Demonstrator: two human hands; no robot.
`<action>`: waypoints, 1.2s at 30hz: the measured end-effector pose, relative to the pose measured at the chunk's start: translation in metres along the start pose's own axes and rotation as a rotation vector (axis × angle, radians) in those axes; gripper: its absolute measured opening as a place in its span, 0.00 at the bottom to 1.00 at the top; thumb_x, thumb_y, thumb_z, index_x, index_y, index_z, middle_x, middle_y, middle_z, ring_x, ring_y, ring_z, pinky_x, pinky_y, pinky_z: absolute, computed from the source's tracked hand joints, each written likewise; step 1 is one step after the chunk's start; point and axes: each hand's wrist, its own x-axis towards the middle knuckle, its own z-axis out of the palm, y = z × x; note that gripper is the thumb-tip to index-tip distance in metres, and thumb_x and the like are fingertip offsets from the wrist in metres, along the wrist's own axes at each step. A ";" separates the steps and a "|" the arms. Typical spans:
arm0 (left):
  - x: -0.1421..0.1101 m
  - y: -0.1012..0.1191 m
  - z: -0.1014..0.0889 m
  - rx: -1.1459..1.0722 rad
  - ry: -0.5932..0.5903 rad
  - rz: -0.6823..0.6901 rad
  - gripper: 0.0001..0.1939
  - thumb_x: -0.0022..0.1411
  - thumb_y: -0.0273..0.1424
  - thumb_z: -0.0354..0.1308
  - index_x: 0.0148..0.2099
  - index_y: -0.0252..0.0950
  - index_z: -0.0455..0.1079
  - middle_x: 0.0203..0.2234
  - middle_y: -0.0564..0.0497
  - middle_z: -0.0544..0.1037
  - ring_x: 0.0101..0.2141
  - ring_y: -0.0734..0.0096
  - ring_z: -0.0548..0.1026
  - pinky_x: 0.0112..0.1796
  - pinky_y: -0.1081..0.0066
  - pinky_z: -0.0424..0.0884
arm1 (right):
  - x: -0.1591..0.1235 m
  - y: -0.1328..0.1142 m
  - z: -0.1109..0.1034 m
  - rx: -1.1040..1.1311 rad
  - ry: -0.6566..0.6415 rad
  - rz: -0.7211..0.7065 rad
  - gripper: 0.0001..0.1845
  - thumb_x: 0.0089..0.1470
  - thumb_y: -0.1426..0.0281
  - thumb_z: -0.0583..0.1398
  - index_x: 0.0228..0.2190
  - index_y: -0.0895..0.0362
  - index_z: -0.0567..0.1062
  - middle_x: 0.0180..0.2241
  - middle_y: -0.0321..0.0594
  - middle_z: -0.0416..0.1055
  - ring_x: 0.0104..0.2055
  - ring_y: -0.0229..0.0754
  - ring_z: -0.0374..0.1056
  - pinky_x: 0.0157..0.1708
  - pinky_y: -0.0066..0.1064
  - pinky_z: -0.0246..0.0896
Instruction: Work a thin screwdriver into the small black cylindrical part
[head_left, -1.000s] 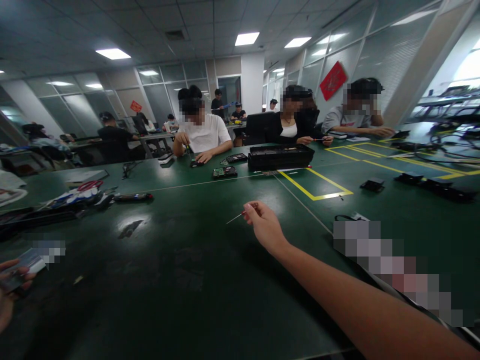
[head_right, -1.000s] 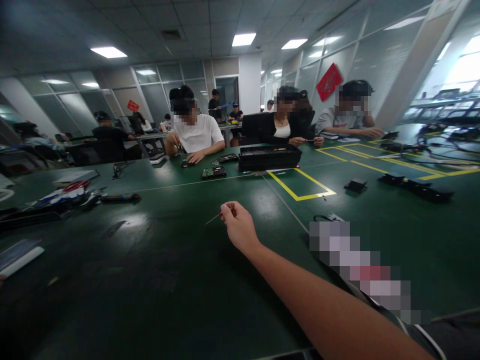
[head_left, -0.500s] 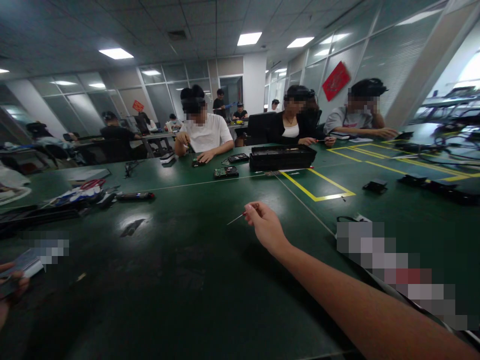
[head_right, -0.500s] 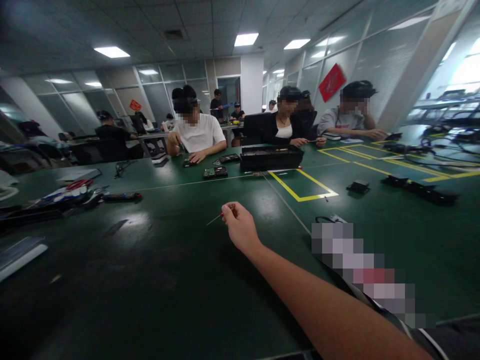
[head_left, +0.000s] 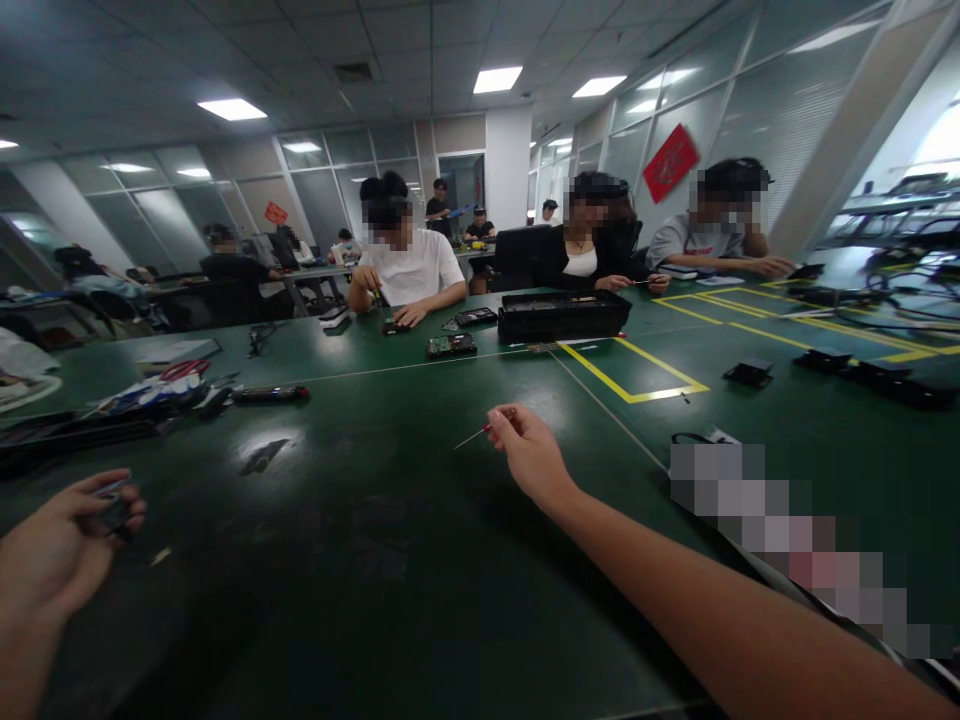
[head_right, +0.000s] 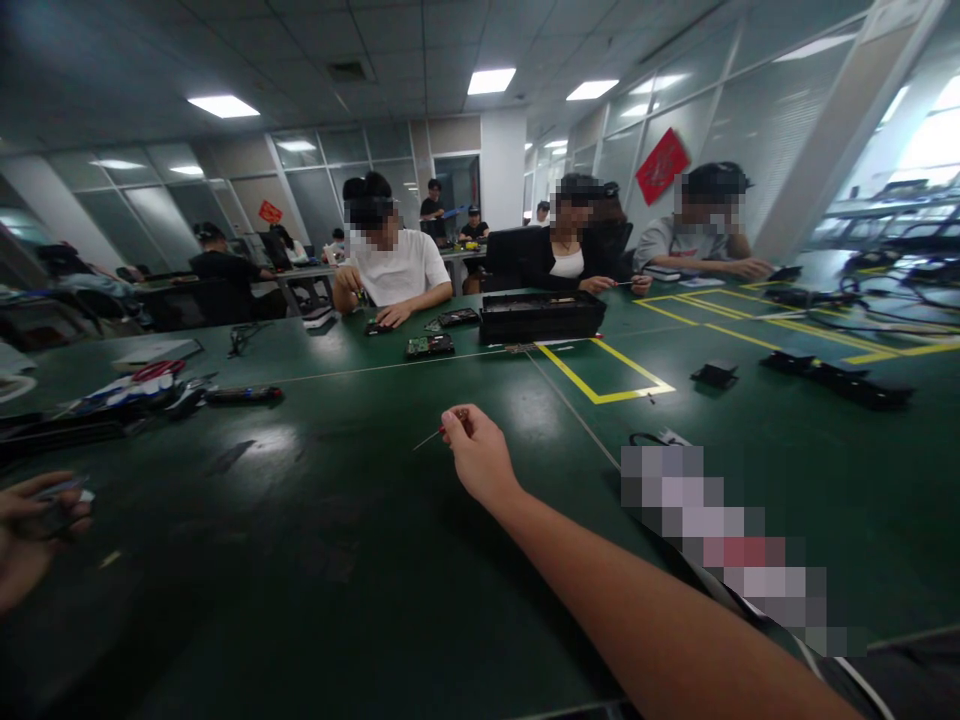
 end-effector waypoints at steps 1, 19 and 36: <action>-0.001 0.000 0.009 -0.069 -0.051 -0.029 0.11 0.53 0.16 0.48 0.31 0.35 0.67 0.18 0.57 0.69 0.23 0.77 0.68 0.24 0.80 0.69 | 0.000 0.000 0.000 0.001 -0.001 0.001 0.17 0.62 0.55 0.56 0.37 0.55 0.75 0.31 0.38 0.73 0.33 0.41 0.68 0.35 0.35 0.63; -0.125 -0.024 0.206 -0.192 -0.970 0.254 0.28 0.41 0.16 0.58 0.48 0.36 0.68 0.38 0.52 0.72 0.38 0.72 0.73 0.43 0.72 0.68 | 0.002 -0.006 -0.003 0.013 0.112 -0.042 0.17 0.58 0.59 0.59 0.46 0.55 0.75 0.36 0.40 0.75 0.37 0.43 0.71 0.38 0.36 0.65; -0.124 -0.065 0.208 0.049 -0.990 0.518 0.22 0.57 0.27 0.64 0.55 0.41 0.73 0.52 0.46 0.77 0.53 0.59 0.74 0.58 0.56 0.65 | -0.009 -0.018 -0.006 0.147 0.024 -0.165 0.13 0.60 0.58 0.59 0.38 0.54 0.74 0.33 0.41 0.77 0.36 0.44 0.73 0.40 0.38 0.68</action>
